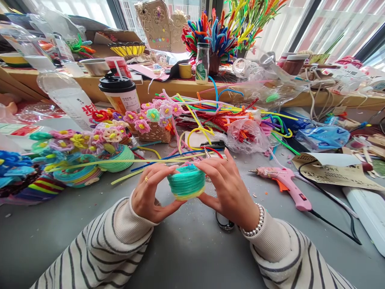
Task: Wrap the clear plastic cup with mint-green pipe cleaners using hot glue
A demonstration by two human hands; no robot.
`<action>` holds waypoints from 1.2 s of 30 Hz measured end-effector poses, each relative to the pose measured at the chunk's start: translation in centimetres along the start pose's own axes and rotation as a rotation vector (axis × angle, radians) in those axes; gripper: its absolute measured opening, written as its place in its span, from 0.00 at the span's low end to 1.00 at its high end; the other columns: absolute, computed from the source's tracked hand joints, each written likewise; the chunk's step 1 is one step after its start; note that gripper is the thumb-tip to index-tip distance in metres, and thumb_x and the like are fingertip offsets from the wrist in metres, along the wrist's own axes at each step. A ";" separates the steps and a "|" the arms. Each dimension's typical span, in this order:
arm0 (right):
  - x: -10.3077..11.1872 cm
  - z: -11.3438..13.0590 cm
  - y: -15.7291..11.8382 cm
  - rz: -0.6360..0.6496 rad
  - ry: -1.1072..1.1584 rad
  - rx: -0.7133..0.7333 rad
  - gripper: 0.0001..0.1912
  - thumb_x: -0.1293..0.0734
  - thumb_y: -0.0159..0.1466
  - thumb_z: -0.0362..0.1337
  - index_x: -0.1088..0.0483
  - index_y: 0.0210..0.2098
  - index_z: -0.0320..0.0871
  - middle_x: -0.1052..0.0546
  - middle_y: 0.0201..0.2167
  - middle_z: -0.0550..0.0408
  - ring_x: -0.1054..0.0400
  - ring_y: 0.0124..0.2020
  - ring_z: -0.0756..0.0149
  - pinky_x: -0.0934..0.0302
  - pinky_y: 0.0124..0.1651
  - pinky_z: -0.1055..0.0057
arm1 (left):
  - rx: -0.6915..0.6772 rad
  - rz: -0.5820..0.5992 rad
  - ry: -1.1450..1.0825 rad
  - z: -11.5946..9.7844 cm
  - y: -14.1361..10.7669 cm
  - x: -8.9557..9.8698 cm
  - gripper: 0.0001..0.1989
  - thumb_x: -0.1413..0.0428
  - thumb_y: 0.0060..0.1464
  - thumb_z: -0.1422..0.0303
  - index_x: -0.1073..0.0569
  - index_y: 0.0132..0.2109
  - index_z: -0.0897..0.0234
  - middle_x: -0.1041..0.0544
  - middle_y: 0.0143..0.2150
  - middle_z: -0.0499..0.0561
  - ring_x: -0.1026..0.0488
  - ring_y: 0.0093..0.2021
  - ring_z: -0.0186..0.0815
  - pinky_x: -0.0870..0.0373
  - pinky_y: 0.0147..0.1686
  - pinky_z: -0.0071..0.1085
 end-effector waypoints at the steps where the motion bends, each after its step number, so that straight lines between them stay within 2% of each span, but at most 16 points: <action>1: 0.0 0.0 0.0 -0.001 0.002 0.003 0.30 0.35 0.56 0.39 0.50 0.56 0.45 0.30 0.46 0.48 0.37 0.49 0.57 0.58 0.60 0.45 | 0.004 0.002 -0.005 0.0 0.0 0.0 0.35 0.39 0.40 0.65 0.42 0.55 0.67 0.26 0.40 0.57 0.30 0.40 0.41 0.32 0.41 0.39; 9: 0.4 0.2 -0.1 -0.039 -0.017 0.041 0.32 0.35 0.56 0.37 0.50 0.57 0.45 0.30 0.46 0.48 0.38 0.50 0.56 0.57 0.59 0.44 | -0.004 -0.055 -0.048 -0.2 -0.2 0.3 0.38 0.38 0.40 0.68 0.44 0.57 0.68 0.31 0.47 0.62 0.32 0.46 0.42 0.30 0.43 0.38; 13: 0.4 0.2 -0.2 -0.058 -0.025 0.031 0.31 0.35 0.56 0.37 0.50 0.57 0.47 0.29 0.46 0.49 0.37 0.50 0.56 0.57 0.59 0.43 | 0.039 -0.033 -0.094 0.1 -0.2 0.3 0.40 0.38 0.39 0.60 0.45 0.58 0.64 0.33 0.51 0.62 0.33 0.49 0.46 0.31 0.45 0.44; 16: 0.4 -0.1 -0.2 -0.070 -0.027 0.000 0.31 0.35 0.56 0.37 0.50 0.57 0.47 0.29 0.46 0.49 0.37 0.49 0.56 0.57 0.59 0.43 | 0.141 -0.065 -0.260 1.0 -0.3 0.6 0.46 0.37 0.35 0.55 0.48 0.59 0.64 0.34 0.53 0.64 0.34 0.51 0.48 0.32 0.48 0.47; 17: 0.4 -0.2 -0.2 -0.074 -0.027 -0.006 0.31 0.35 0.56 0.37 0.50 0.57 0.47 0.29 0.46 0.49 0.36 0.49 0.56 0.57 0.59 0.44 | 0.191 -0.092 -0.320 1.3 -0.4 0.7 0.44 0.38 0.38 0.57 0.48 0.59 0.64 0.34 0.52 0.64 0.33 0.51 0.48 0.33 0.48 0.47; 20: 0.4 -0.4 -0.3 -0.086 -0.028 -0.012 0.32 0.34 0.56 0.37 0.49 0.57 0.47 0.30 0.46 0.48 0.36 0.49 0.56 0.57 0.59 0.44 | 0.367 -0.214 -0.371 2.5 -0.8 1.2 0.27 0.46 0.51 0.69 0.45 0.57 0.63 0.27 0.46 0.59 0.28 0.47 0.41 0.32 0.48 0.43; 22: 0.5 -0.6 -0.5 -0.094 -0.027 -0.017 0.32 0.34 0.56 0.37 0.50 0.57 0.47 0.30 0.46 0.48 0.36 0.49 0.55 0.56 0.59 0.44 | 0.478 -0.288 -0.319 3.0 -1.2 1.4 0.22 0.47 0.52 0.74 0.41 0.55 0.63 0.24 0.40 0.54 0.26 0.42 0.38 0.29 0.45 0.40; 25: 0.7 -0.8 -0.7 -0.111 -0.025 -0.031 0.32 0.34 0.55 0.36 0.49 0.57 0.47 0.30 0.46 0.48 0.37 0.48 0.55 0.56 0.58 0.43 | 0.564 -0.328 -0.272 3.4 -1.4 1.3 0.23 0.44 0.48 0.74 0.38 0.52 0.65 0.22 0.37 0.52 0.24 0.39 0.37 0.27 0.42 0.38; 28: 1.0 -1.1 -1.0 -0.127 -0.023 -0.056 0.33 0.33 0.55 0.35 0.49 0.57 0.48 0.30 0.46 0.48 0.37 0.48 0.54 0.54 0.57 0.42 | 0.571 -0.345 -0.250 3.5 -1.5 1.2 0.22 0.42 0.46 0.74 0.35 0.51 0.65 0.22 0.36 0.51 0.24 0.36 0.36 0.26 0.39 0.35; 32: 1.3 -1.3 -1.2 -0.144 -0.023 -0.067 0.33 0.33 0.55 0.35 0.49 0.57 0.49 0.30 0.46 0.48 0.37 0.49 0.54 0.53 0.57 0.42 | 0.581 -0.343 -0.187 3.6 -1.6 1.4 0.17 0.42 0.46 0.73 0.30 0.46 0.64 0.21 0.30 0.48 0.24 0.30 0.33 0.26 0.35 0.31; 36: 1.5 -1.0 -1.3 -0.179 -0.068 -0.035 0.34 0.32 0.54 0.35 0.50 0.57 0.48 0.30 0.46 0.48 0.37 0.49 0.54 0.53 0.57 0.42 | 0.451 -0.325 -0.094 3.2 -1.2 1.7 0.07 0.42 0.47 0.75 0.25 0.36 0.62 0.21 0.29 0.46 0.26 0.28 0.30 0.28 0.33 0.27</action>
Point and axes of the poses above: each hand's wrist, its own y-axis towards the middle knuckle, its own x-axis out of the back of the hand, z = x × y, the point moved 5 cm from there along y, towards the middle knuckle
